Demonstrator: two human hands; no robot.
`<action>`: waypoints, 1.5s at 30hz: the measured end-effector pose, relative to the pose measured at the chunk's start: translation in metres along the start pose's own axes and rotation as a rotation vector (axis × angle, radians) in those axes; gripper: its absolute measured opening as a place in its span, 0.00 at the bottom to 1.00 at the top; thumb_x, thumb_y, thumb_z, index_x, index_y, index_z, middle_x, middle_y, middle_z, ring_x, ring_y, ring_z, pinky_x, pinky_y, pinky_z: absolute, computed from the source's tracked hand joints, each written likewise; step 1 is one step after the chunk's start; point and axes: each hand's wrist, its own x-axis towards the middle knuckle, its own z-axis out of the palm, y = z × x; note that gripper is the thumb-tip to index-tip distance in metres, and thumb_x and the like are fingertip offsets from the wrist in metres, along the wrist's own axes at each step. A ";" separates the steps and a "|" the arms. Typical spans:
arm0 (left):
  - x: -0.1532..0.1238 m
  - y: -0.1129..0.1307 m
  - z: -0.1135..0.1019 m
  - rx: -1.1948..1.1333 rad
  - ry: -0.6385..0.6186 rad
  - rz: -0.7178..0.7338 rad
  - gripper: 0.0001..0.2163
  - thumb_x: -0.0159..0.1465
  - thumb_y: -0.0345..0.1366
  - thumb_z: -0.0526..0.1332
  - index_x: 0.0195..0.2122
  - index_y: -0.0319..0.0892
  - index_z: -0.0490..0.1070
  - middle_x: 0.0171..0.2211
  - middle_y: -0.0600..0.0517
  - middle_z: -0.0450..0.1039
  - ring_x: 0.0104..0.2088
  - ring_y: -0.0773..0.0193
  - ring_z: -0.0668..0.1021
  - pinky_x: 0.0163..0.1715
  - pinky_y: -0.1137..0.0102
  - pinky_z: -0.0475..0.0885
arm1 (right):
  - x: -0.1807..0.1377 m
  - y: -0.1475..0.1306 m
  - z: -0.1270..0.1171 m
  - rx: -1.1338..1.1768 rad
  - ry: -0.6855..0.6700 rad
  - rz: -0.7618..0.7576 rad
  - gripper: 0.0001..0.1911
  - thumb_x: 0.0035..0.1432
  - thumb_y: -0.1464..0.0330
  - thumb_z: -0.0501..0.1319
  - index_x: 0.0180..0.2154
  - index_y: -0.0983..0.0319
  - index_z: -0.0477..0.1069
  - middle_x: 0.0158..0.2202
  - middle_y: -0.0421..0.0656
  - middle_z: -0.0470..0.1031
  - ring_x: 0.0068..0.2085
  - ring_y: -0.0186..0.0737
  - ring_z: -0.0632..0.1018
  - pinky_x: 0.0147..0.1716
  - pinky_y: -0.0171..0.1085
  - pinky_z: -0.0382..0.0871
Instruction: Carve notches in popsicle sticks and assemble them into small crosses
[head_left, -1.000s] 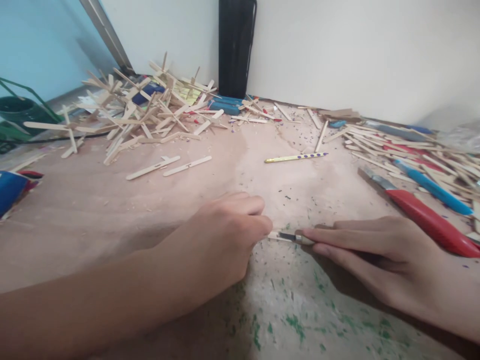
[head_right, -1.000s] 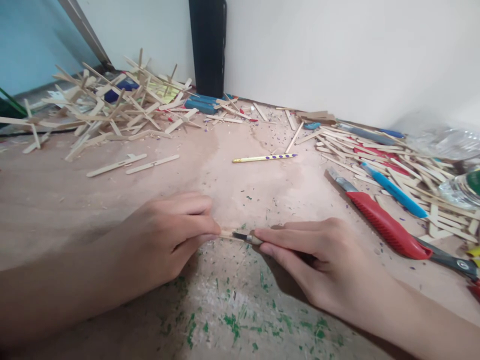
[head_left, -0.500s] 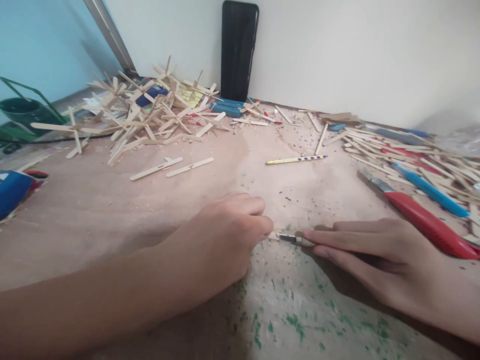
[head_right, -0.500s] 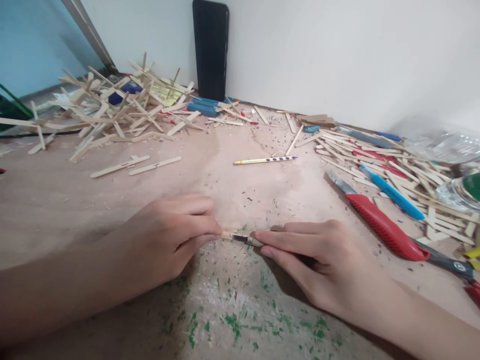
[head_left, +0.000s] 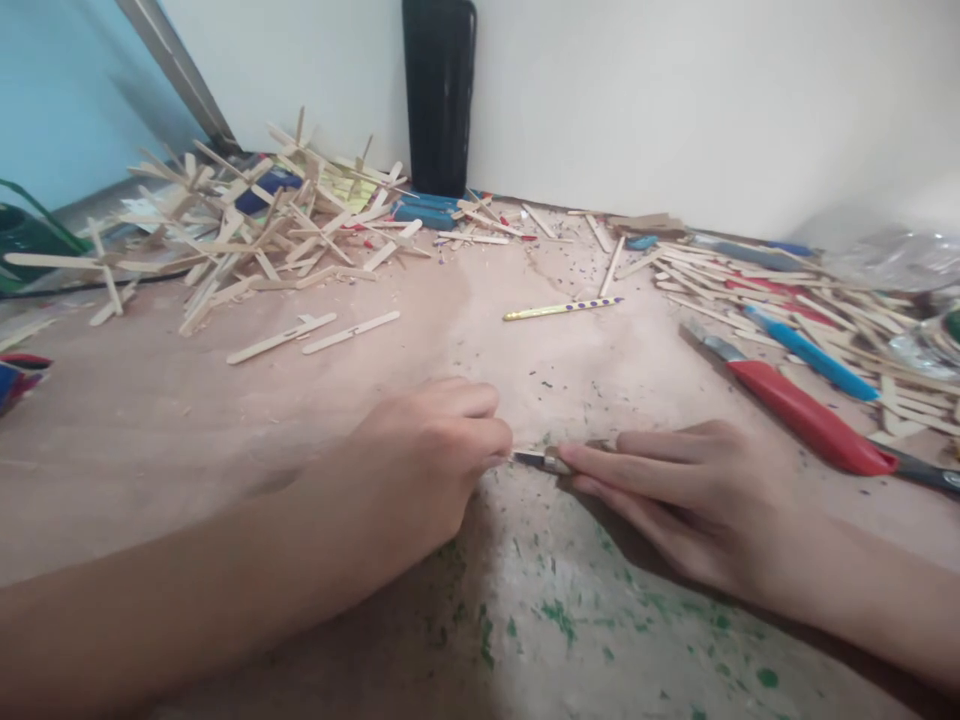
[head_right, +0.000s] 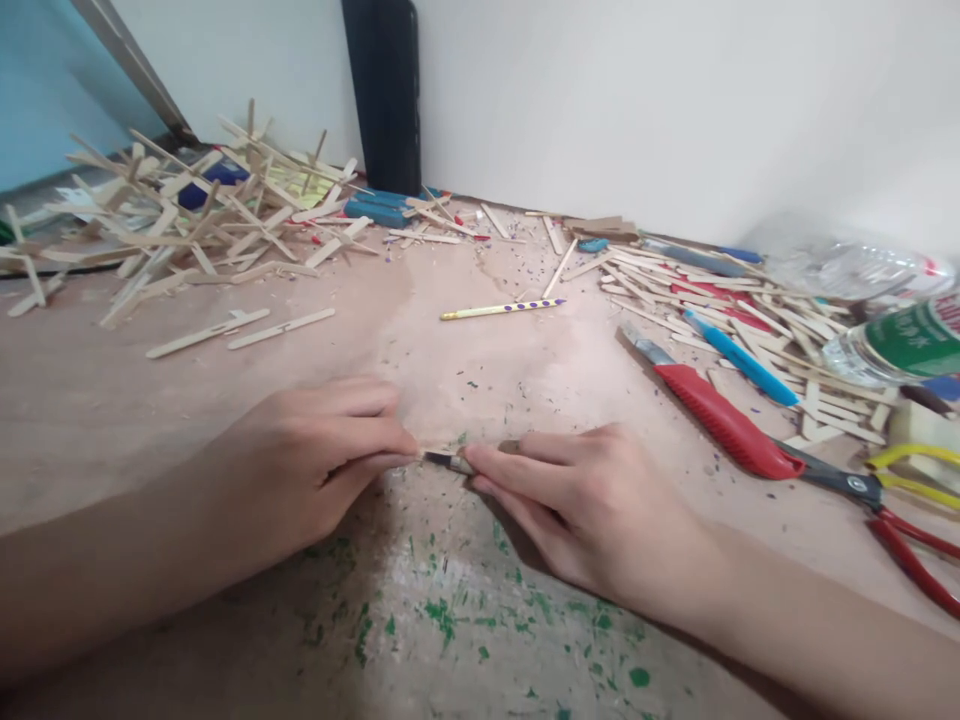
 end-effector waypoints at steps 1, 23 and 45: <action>0.000 0.000 -0.001 0.000 0.007 -0.002 0.14 0.73 0.24 0.56 0.35 0.38 0.81 0.29 0.53 0.69 0.32 0.64 0.73 0.31 0.67 0.64 | 0.001 -0.001 0.000 0.003 0.000 -0.002 0.14 0.72 0.72 0.59 0.50 0.66 0.83 0.25 0.42 0.77 0.21 0.35 0.75 0.19 0.37 0.65; -0.001 0.000 0.002 -0.047 -0.032 -0.058 0.14 0.70 0.24 0.54 0.33 0.42 0.77 0.31 0.53 0.69 0.32 0.63 0.72 0.31 0.67 0.62 | -0.004 0.007 -0.010 0.070 0.209 0.240 0.10 0.69 0.70 0.64 0.46 0.60 0.84 0.37 0.43 0.88 0.31 0.36 0.85 0.26 0.30 0.76; 0.002 -0.005 0.006 -0.077 0.013 0.073 0.12 0.75 0.29 0.52 0.39 0.42 0.75 0.38 0.51 0.77 0.39 0.61 0.76 0.42 0.66 0.68 | 0.004 0.005 -0.007 -0.024 0.176 0.394 0.13 0.71 0.66 0.61 0.47 0.60 0.84 0.37 0.45 0.85 0.35 0.40 0.82 0.35 0.38 0.74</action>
